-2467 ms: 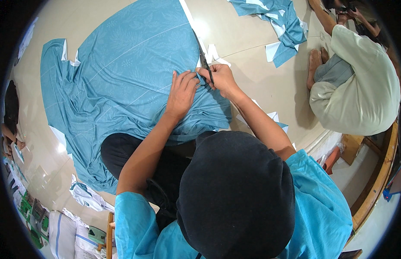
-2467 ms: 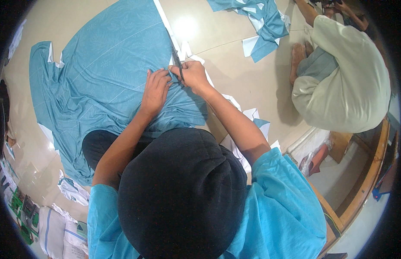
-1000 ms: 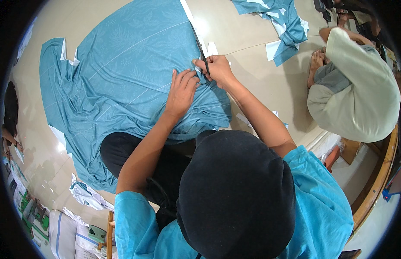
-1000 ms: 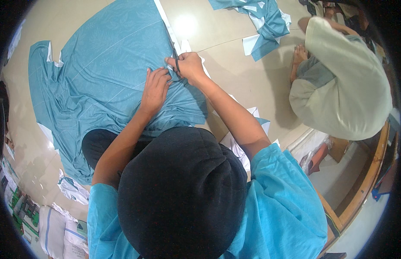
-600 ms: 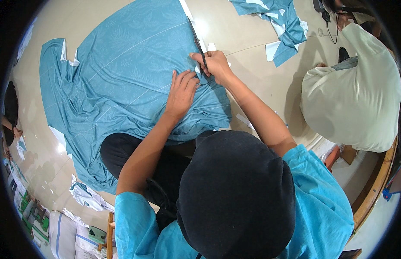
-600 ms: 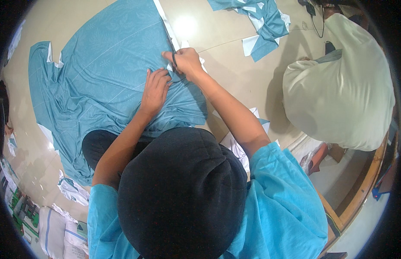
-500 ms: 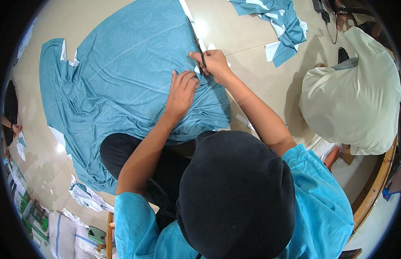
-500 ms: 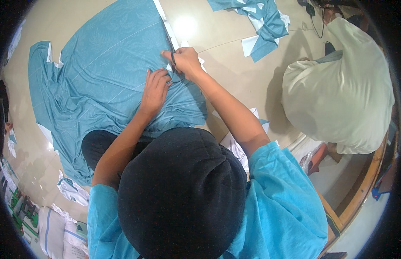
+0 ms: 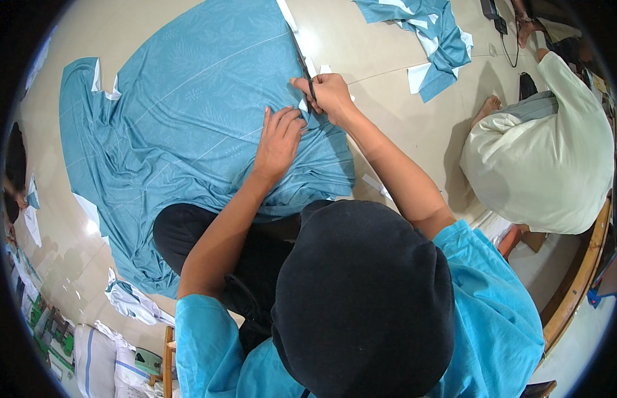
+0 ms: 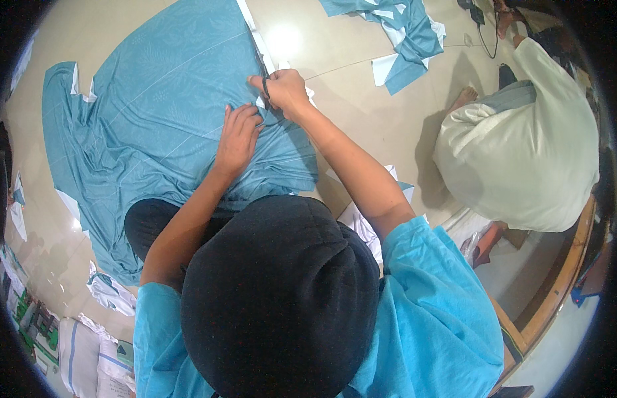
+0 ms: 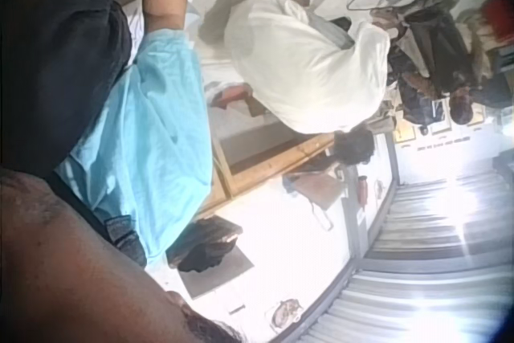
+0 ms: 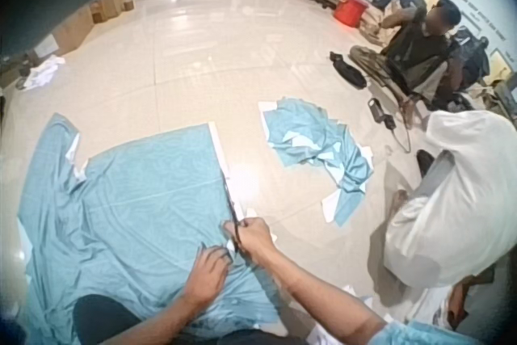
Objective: The person sits on the floor and cuts a large piece of teal fabric using shears, following a white paper pattern placed on top. The person adjusts the fabric and pattern, then cuts along the edges to separate the fabric pieces.
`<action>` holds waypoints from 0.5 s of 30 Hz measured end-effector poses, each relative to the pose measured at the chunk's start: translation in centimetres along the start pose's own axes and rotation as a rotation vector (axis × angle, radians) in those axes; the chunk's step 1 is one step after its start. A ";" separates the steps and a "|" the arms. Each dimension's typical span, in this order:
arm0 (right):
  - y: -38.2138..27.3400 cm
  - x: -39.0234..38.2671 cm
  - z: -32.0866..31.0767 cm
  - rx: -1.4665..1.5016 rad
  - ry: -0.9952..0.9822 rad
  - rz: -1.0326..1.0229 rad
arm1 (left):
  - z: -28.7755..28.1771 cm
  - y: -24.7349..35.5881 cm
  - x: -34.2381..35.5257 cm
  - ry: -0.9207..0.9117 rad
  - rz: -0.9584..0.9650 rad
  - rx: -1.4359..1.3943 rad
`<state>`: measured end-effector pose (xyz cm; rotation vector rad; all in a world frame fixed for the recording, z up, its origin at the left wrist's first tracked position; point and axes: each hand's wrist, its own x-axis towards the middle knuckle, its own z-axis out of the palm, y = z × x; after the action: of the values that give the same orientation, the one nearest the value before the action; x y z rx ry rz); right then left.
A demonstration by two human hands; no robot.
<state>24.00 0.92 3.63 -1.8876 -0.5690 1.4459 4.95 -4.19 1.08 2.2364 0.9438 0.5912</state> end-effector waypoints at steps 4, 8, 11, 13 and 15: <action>0.1 0.1 0.0 0.010 -0.016 -0.001 | 0.1 -0.1 0.0 0.012 0.010 0.003; 0.2 0.1 0.0 0.018 -0.022 -0.003 | 0.2 -0.2 0.0 0.011 0.009 0.005; 0.1 0.0 -0.1 -0.003 -0.022 -0.024 | 0.3 -0.3 0.0 0.005 -0.005 0.039; 0.1 0.0 -0.1 0.019 -0.035 -0.024 | 0.3 -0.3 0.0 0.007 -0.003 0.038; 0.1 0.1 -0.2 0.027 -0.039 -0.014 | 0.2 -0.3 0.0 0.004 0.001 0.028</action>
<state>24.19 0.89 3.56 -1.8343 -0.5774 1.4766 4.96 -4.14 0.70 2.2616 0.9587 0.5868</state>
